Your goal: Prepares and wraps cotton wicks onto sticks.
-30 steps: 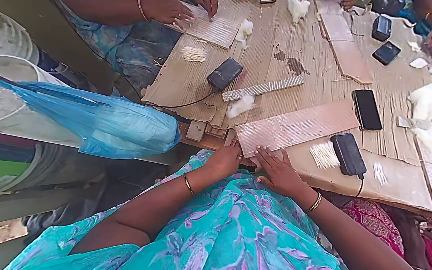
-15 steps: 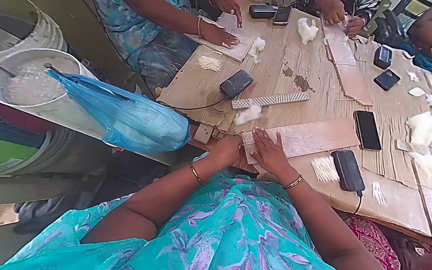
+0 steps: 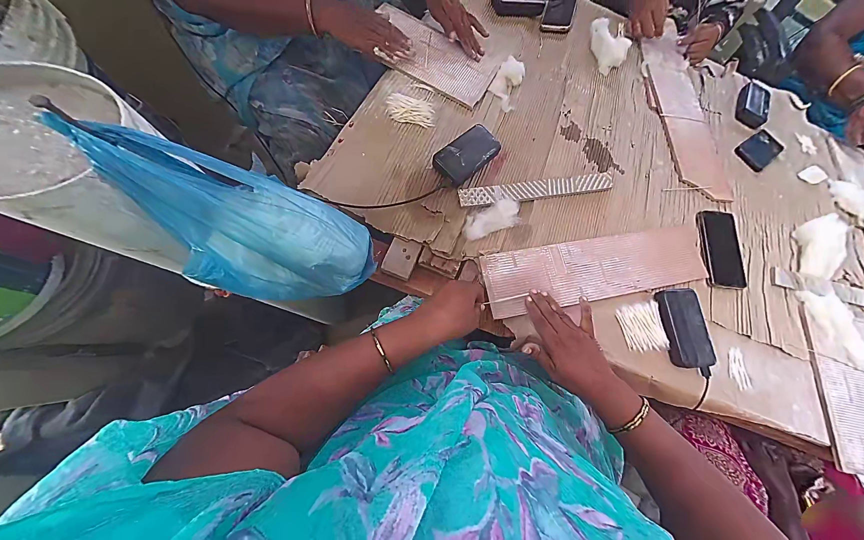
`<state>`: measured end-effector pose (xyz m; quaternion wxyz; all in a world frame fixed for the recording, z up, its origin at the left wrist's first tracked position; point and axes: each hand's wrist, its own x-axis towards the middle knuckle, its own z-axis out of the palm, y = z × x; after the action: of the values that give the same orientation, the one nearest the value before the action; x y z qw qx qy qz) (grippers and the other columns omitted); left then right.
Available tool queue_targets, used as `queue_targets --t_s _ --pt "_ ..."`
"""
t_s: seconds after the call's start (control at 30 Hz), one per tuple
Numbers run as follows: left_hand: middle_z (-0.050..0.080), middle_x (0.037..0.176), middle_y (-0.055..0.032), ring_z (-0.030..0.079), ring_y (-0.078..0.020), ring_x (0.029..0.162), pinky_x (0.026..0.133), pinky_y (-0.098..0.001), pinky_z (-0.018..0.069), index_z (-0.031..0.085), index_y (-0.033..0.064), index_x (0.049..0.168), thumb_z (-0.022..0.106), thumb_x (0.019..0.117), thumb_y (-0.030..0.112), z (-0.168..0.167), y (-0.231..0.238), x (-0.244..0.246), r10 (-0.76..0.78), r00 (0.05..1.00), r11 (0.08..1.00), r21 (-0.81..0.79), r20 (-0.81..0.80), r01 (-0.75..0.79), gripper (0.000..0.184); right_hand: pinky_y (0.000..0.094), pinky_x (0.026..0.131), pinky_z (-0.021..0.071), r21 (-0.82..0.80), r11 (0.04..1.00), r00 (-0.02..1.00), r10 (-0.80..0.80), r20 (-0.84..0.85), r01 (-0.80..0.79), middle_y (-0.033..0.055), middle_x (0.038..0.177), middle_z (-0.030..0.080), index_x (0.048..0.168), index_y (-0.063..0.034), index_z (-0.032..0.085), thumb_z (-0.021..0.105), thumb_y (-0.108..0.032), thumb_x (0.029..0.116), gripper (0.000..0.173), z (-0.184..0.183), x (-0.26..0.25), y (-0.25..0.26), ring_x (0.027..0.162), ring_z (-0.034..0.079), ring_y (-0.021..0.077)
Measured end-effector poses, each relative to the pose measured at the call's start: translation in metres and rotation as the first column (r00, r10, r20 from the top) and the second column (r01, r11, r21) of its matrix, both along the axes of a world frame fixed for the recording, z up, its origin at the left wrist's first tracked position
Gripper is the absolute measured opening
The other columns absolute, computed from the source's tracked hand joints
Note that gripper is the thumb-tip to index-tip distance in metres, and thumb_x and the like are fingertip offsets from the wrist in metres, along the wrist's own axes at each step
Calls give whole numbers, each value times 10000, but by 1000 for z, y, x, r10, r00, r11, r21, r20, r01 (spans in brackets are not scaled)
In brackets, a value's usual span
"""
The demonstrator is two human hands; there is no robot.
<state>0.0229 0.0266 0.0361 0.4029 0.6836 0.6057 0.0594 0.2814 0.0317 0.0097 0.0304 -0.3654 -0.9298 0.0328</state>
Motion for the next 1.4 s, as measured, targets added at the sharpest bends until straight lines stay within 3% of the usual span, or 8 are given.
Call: queue_targets --t_s 0.1,0.33,0.5,0.77,0.93,1.07,1.3,1.4 --pt "682 1173 -207 655 -361 1136 1004 -553 505 674 -14 1199 538 1065 134 6 3 -4 72 997 996 56 8 -72 243 771 1163 91 76 993 995 -89 -37 91 145 1643 363 1571 -25 381 251 -605 1053 789 -4 -16 21 1534 320 324" --pt "669 1200 -213 651 -377 1155 985 -552 524 667 1 1216 564 1043 120 3 8 -7 102 992 988 125 -80 -92 234 729 1192 31 14 1000 1000 -13 -3 13 120 1687 273 1608 -44 306 329 -541 1064 736 -22 -60 55 1573 217 293" --pt "655 1240 -202 627 -363 1203 1026 -545 502 669 7 1230 549 1054 147 -4 7 -7 16 997 998 61 -81 -11 254 753 1175 97 32 999 1000 3 10 -3 108 1666 329 1597 -62 345 166 -672 1035 848 -30 -36 19 1549 291 292" --pt "679 1222 -194 638 -354 1198 1032 -546 498 683 7 1223 524 1054 121 -1 2 -4 -50 998 997 58 -42 53 259 814 1116 129 31 999 999 -16 -45 17 127 1576 476 1531 -45 462 154 -660 1042 844 -8 -12 -13 1465 440 337" --pt "653 1275 -207 617 -377 1232 1041 -555 493 673 5 1267 535 1050 121 -1 7 -13 68 995 982 181 -68 -55 282 767 1166 88 87 988 988 -117 -103 126 136 1642 368 1576 -28 372 282 -553 1064 739 -14 -42 30 1536 314 324" --pt "621 1290 -226 622 -403 1215 998 -571 520 646 14 1285 529 1049 153 -15 15 -16 87 985 972 229 -146 -52 298 705 1207 49 53 997 998 -54 -16 55 127 1670 312 1604 -45 313 287 -564 1067 748 -23 -71 57 1563 249 295" --pt "646 1266 -200 618 -384 1223 996 -577 512 653 22 1271 536 1050 143 -5 4 -13 -11 989 991 128 -148 30 278 710 1205 82 6 999 996 -38 85 38 129 1677 295 1606 -41 308 147 -671 1035 865 -24 -51 13 1560 258 294" --pt "660 1257 -190 615 -376 1232 1020 -577 498 662 17 1247 540 1051 142 -6 2 -9 -86 989 991 95 -116 97 262 704 1208 83 -139 990 997 10 75 0 147 1667 310 1598 -19 315 173 -676 1032 879 -12 -33 -10 1554 270 311"
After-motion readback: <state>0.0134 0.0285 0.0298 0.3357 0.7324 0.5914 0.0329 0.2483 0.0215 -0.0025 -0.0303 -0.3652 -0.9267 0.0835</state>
